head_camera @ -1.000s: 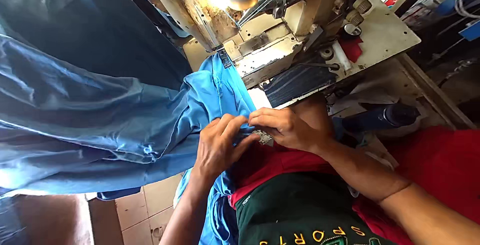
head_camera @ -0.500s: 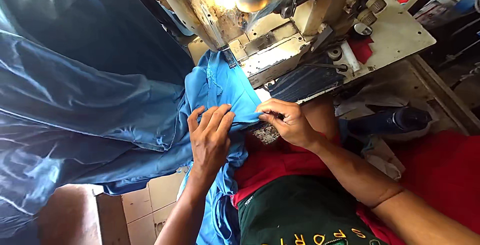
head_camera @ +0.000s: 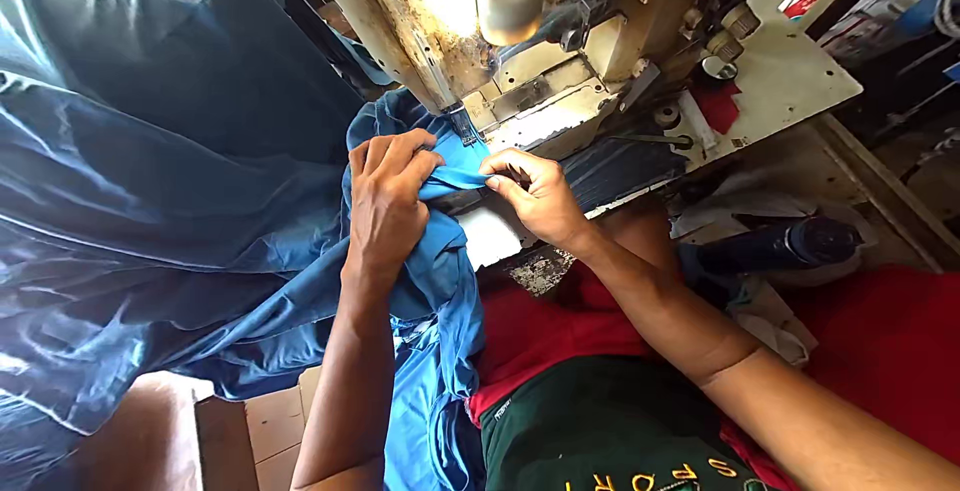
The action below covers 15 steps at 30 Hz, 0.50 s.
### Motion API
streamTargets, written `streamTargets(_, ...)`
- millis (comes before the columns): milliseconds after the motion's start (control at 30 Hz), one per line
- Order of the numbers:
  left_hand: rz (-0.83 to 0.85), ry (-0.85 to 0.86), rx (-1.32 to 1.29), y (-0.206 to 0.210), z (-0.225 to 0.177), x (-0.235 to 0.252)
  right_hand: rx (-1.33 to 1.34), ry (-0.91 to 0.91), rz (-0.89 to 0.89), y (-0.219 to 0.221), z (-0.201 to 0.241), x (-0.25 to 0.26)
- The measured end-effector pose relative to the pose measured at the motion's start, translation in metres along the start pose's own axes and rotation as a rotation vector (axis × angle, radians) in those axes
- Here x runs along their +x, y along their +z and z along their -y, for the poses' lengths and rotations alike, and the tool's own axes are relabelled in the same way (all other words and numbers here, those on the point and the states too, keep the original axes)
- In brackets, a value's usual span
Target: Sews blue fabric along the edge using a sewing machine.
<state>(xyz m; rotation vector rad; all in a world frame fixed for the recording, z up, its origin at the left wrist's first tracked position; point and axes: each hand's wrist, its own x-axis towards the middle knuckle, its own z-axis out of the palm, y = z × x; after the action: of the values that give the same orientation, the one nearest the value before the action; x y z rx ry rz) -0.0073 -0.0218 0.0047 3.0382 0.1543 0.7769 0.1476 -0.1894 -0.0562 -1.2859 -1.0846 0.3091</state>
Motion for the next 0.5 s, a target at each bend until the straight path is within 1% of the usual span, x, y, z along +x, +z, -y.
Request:
streamTargets(100, 0.108, 0.011, -0.129, -0.011, -0.007, 0.002, 0.022, -0.019, 0.015, -0.001, -0.003, 0.003)
streamTargets(167, 0.195, 0.017, -0.122, -0.016, -0.006, 0.005, 0.032, -0.032, 0.026, -0.001, -0.004, 0.008)
streamTargets(233, 0.246, 0.006, -0.039, -0.026, 0.006, 0.009, 0.058, -0.074, 0.025, 0.000, -0.013, 0.017)
streamTargets(300, 0.280, -0.042, 0.065, -0.040, 0.035, 0.008, 0.064, -0.101, 0.030, -0.001, -0.020, 0.024)
streamTargets(400, 0.260, -0.121, 0.134, -0.068, 0.079, -0.001, 0.042, -0.103, 0.050, -0.004, -0.019, 0.027)
streamTargets(433, 0.234, -0.118, 0.104, -0.079, 0.084, -0.003, 0.023, -0.102, 0.062, -0.005, -0.018, 0.029)
streamTargets(500, 0.160, -0.044, -0.067, -0.098, 0.069, -0.007, -0.054, -0.129, 0.111, -0.008, -0.013, 0.033)
